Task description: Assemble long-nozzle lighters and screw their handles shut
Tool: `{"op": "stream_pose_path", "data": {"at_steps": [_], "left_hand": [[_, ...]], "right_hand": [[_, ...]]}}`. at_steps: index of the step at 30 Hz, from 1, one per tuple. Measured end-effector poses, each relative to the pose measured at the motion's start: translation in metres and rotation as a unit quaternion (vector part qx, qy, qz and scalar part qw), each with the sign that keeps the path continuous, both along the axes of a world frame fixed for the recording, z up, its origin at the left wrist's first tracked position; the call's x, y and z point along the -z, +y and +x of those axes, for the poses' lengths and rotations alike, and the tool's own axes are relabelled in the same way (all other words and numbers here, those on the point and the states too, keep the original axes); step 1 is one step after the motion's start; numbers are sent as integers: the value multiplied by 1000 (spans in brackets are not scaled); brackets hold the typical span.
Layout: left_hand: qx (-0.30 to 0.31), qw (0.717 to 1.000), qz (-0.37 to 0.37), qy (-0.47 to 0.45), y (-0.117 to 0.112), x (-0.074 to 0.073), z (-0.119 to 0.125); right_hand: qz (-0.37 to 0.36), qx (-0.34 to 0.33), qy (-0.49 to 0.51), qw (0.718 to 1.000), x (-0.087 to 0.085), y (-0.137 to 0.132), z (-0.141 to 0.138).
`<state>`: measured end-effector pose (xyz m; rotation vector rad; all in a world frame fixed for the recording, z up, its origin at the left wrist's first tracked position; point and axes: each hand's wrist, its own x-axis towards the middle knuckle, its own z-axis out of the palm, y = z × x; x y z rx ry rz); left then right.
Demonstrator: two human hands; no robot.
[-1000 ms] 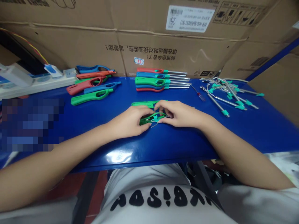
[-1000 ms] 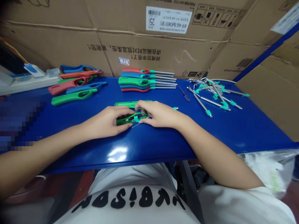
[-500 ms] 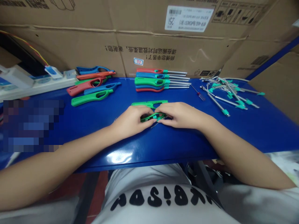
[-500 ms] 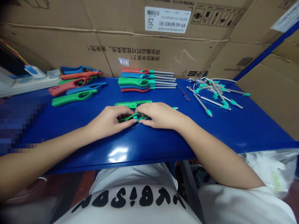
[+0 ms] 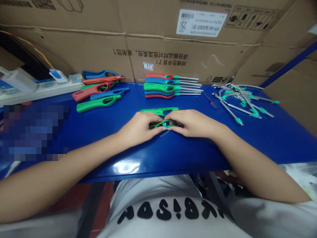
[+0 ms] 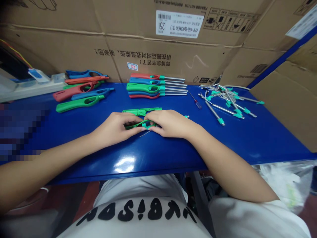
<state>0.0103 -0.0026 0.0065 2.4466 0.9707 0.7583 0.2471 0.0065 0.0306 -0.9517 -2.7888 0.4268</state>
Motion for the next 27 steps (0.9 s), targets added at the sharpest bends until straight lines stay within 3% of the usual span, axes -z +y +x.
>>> {"op": "stream_pose_path", "data": {"at_steps": [9,21,24,27], "left_hand": [[-15,998,-55,4,4,-8,-3],[-45,992,-118,-22,10,0,-5],[-35,993,-110,-10,9,-1,-6],[-1,998,-46,34,7,-3,-6]], "right_hand": [[7,29,-24,999,-4,1,5],[33,12,-5,999,1,2,8],[44,16,-18,999,2,2,8],[48,24,-36,998,3,3,8]]}}
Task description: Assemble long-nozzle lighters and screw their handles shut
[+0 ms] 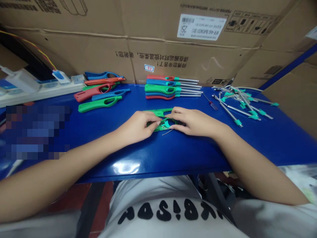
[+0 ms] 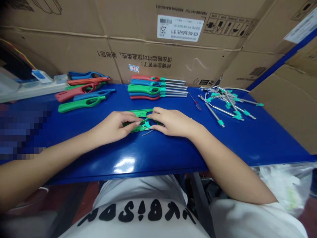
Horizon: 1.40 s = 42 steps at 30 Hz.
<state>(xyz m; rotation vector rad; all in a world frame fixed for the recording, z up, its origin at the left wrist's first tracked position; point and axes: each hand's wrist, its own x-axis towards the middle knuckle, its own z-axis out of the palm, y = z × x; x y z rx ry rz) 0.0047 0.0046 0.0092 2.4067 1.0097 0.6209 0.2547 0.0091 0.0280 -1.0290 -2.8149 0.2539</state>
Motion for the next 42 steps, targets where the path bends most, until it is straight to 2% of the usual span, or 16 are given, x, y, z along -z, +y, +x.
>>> {"op": "stream_pose_path", "data": {"at_steps": [4,8,11,15,18,24,35,42], "left_hand": [[24,994,97,47,-2,0,0],[43,989,129,51,-1,-3,-4],[69,984,144,83,0,-9,-8],[99,977,150,117,0,-12,-11],[108,976,143,123,1,-10,-11],[135,976,135,100,4,-6,-11],[145,976,140,85,7,-4,-12],[149,974,148,83,7,-4,-12]], "right_hand": [[4,9,-3,1000,-2,-1,2],[21,14,52,998,-11,-3,6],[3,-1,74,997,-15,-4,9],[-49,-27,59,997,-13,-3,7],[-73,-22,53,996,-9,0,5],[-103,-26,104,989,-5,5,6],[-111,-19,103,988,-2,7,7],[-131,-20,135,982,-4,8,8]]}}
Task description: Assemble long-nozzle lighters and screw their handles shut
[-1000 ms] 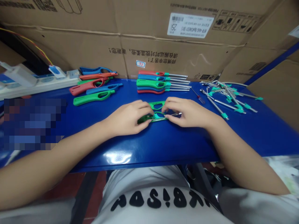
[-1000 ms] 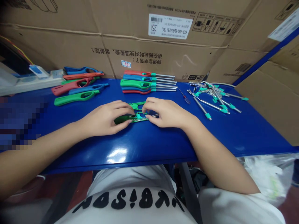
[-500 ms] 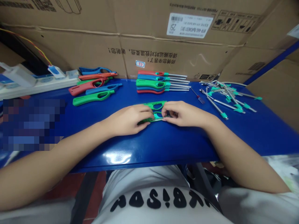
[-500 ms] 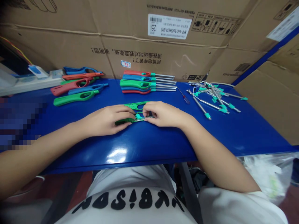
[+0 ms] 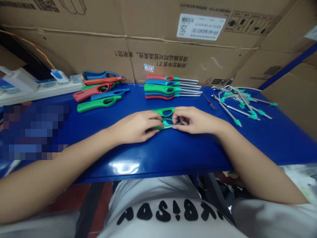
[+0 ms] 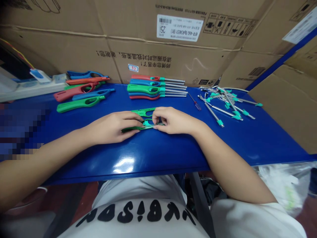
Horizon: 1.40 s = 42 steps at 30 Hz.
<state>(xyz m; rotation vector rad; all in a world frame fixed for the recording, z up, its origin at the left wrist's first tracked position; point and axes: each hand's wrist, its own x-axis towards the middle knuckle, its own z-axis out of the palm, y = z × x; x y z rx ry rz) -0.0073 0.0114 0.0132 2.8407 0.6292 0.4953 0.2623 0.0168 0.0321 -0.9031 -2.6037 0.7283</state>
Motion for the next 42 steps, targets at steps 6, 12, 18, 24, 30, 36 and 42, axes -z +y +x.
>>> {"op": "stream_pose_path", "data": {"at_steps": [6,12,18,24,30,36,42], "left_hand": [[14,999,37,4,1,3,-2],[16,998,60,7,1,4,-2],[13,998,59,16,0,3,-2],[7,999,49,8,0,3,-1],[15,999,37,0,0,5,2],[13,999,30,-9,0,4,2],[11,999,37,-17,0,5,1]], "right_hand": [[8,8,8,1000,4,2,1],[15,12,1,1000,5,3,1],[26,-22,-6,999,0,1,3],[41,-20,12,999,1,2,3],[45,-10,18,999,6,5,2],[45,1,16,999,7,5,1],[46,10,-4,999,7,5,1]]}}
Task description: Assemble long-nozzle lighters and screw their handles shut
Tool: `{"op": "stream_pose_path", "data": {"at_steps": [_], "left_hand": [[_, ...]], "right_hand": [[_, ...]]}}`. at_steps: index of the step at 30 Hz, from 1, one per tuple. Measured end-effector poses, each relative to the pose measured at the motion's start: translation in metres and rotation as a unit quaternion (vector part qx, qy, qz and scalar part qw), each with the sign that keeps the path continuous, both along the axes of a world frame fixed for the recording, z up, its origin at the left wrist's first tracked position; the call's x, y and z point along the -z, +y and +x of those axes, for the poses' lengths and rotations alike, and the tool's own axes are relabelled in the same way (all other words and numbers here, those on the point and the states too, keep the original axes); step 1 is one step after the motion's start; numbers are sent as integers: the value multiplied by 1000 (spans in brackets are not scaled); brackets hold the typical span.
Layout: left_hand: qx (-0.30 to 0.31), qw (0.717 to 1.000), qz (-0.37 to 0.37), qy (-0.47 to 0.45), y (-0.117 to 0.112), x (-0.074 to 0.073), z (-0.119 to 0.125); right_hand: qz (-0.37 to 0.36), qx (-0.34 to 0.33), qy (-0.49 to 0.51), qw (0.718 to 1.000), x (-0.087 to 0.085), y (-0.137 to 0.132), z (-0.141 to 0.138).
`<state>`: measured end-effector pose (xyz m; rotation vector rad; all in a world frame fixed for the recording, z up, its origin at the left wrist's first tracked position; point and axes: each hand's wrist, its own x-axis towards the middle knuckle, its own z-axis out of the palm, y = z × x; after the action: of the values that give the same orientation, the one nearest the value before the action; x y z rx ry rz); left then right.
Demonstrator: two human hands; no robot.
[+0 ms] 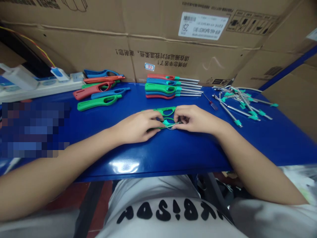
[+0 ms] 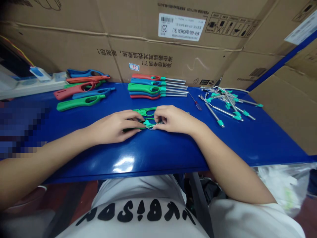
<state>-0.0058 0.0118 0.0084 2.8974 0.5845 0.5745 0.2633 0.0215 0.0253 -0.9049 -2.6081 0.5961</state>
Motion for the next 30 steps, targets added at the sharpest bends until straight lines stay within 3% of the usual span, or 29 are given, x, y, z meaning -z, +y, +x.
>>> {"op": "stream_pose_path", "data": {"at_steps": [30], "left_hand": [[-7,999,21,30,-2,-1,2]], "right_hand": [[-5,-24,-20,999,-12,-4,3]]}}
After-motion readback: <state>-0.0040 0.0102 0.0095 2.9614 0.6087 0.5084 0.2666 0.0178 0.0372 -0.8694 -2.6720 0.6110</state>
